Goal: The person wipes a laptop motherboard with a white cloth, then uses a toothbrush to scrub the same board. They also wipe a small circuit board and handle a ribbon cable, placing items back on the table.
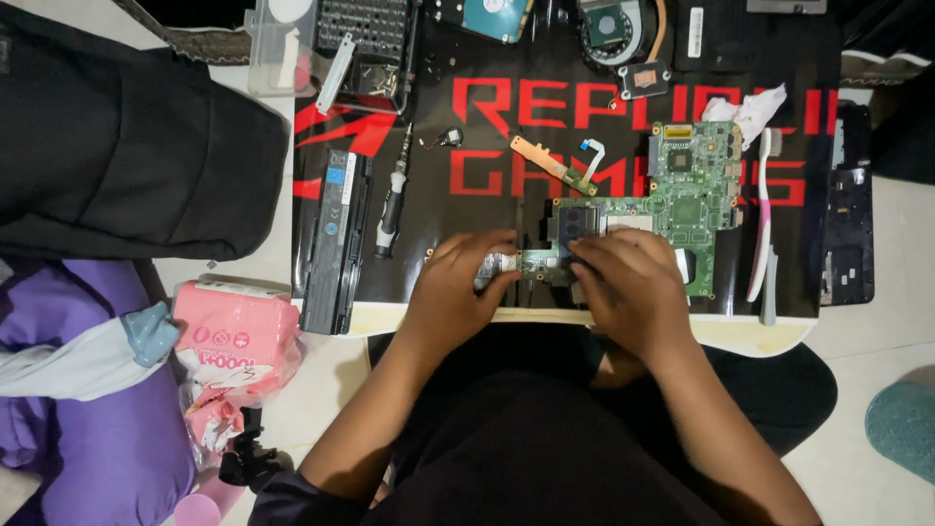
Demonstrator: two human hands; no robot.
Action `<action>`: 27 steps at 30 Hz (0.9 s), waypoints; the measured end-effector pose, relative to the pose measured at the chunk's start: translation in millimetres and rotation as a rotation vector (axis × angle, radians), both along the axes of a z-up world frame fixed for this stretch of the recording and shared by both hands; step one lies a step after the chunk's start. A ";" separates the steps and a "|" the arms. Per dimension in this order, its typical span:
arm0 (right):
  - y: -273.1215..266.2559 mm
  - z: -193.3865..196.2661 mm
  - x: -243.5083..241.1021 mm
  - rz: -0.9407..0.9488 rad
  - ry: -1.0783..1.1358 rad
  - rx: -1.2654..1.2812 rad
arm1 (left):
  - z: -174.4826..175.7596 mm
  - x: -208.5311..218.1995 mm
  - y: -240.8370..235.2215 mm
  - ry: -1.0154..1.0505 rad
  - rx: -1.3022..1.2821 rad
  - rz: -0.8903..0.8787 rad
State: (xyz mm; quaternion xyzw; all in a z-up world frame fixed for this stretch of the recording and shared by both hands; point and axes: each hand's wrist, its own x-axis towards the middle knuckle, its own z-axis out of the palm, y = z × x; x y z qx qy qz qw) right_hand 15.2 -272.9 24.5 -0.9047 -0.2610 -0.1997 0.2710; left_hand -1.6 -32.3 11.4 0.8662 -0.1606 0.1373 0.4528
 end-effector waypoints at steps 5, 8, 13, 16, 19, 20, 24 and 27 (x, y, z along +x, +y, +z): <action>-7.2 3.0 3.8 0.013 0.010 0.038 | -0.8 -0.2 -3.3 -0.050 0.004 0.016; -10.0 8.7 8.9 0.033 0.013 0.047 | 6.9 -0.5 -2.9 -0.109 0.033 0.001; -30.7 11.2 30.8 0.157 0.069 -0.043 | 38.6 6.4 0.1 0.058 0.135 -0.100; -50.1 49.1 53.2 0.324 0.179 -0.130 | 47.4 12.1 -0.3 0.262 0.182 -0.158; -65.1 80.4 76.2 0.362 0.253 -0.020 | 46.9 19.5 -0.7 0.345 0.163 -0.147; -71.8 88.0 82.0 0.356 0.253 -0.013 | 46.0 22.1 -1.7 0.346 0.170 -0.153; -103.2 124.8 72.2 0.327 0.480 0.346 | 53.7 18.5 3.0 0.049 0.025 -0.094; -145.0 152.4 59.3 0.105 0.622 0.466 | 128.2 -0.4 36.7 0.070 0.409 -0.166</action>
